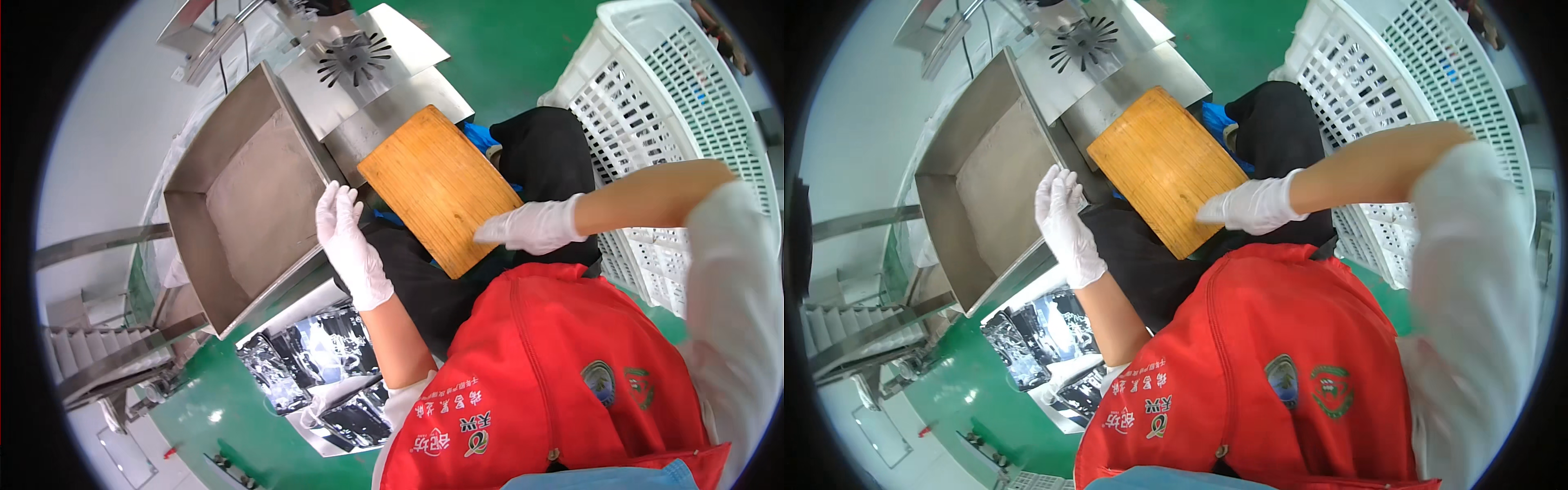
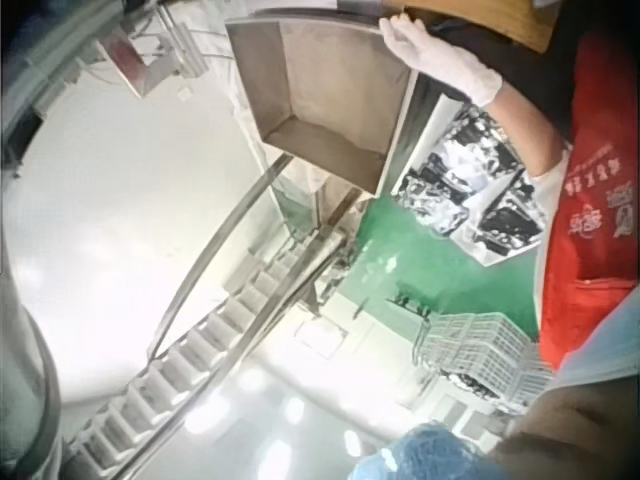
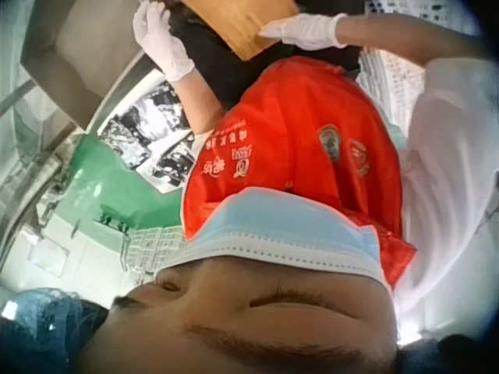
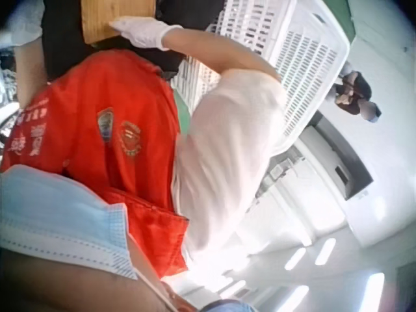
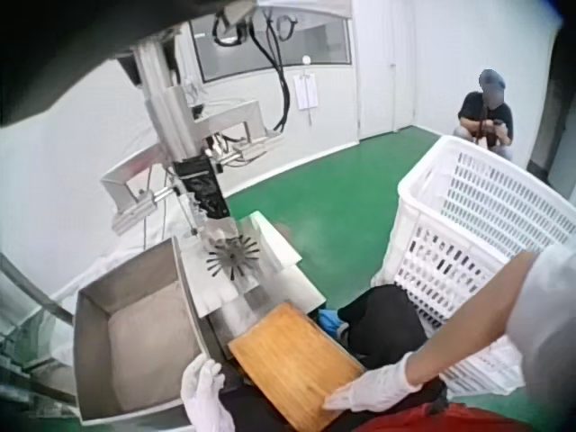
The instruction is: The recorder is taking individual bags of powder, placing them into a machine for processing (sealing or stamping), and then placing the finished bags into a white plastic crate.
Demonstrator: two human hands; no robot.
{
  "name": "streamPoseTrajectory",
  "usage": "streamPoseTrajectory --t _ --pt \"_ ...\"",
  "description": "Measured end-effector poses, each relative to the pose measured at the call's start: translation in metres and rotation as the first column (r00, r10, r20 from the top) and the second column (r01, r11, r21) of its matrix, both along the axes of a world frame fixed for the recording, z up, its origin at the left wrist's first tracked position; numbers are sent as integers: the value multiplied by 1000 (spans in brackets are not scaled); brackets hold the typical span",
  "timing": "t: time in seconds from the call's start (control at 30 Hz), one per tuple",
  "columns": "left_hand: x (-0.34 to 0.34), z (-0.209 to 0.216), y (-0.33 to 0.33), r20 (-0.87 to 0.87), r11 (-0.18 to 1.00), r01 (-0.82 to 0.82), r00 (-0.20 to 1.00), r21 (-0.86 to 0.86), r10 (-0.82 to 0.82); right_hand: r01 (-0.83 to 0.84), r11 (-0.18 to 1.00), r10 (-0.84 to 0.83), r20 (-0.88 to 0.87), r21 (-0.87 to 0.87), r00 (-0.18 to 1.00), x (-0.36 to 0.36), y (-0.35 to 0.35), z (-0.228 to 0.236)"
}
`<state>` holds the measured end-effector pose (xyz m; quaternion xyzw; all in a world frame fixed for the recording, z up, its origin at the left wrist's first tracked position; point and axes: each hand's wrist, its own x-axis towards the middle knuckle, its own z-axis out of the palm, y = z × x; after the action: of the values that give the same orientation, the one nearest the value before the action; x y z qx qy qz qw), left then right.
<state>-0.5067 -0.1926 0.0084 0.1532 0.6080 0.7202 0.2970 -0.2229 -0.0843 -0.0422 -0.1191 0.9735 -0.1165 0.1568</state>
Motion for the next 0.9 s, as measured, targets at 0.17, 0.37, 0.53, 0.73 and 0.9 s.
streamPoseTrajectory --t 0.17,0.37,0.53,0.73,0.9 --pt "-10 45 -55 -64 979 -197 978 47 200 -293 942 284 -78 -165 956 -59 -11 -56" --pt "-20 43 -80 -52 949 -315 948 -23 313 -148 979 119 -197 -140 973 -149 24 -62" --pt "-10 33 -68 -78 953 -284 958 -107 276 96 993 -113 -267 -76 957 -205 92 -68" --pt "-5 29 -66 -78 951 -270 962 -154 261 567 824 -562 -115 10 819 -219 195 -70" --pt "-6 28 -83 -75 940 -312 950 -137 304 192 981 -192 -341 -35 920 -159 164 -9"
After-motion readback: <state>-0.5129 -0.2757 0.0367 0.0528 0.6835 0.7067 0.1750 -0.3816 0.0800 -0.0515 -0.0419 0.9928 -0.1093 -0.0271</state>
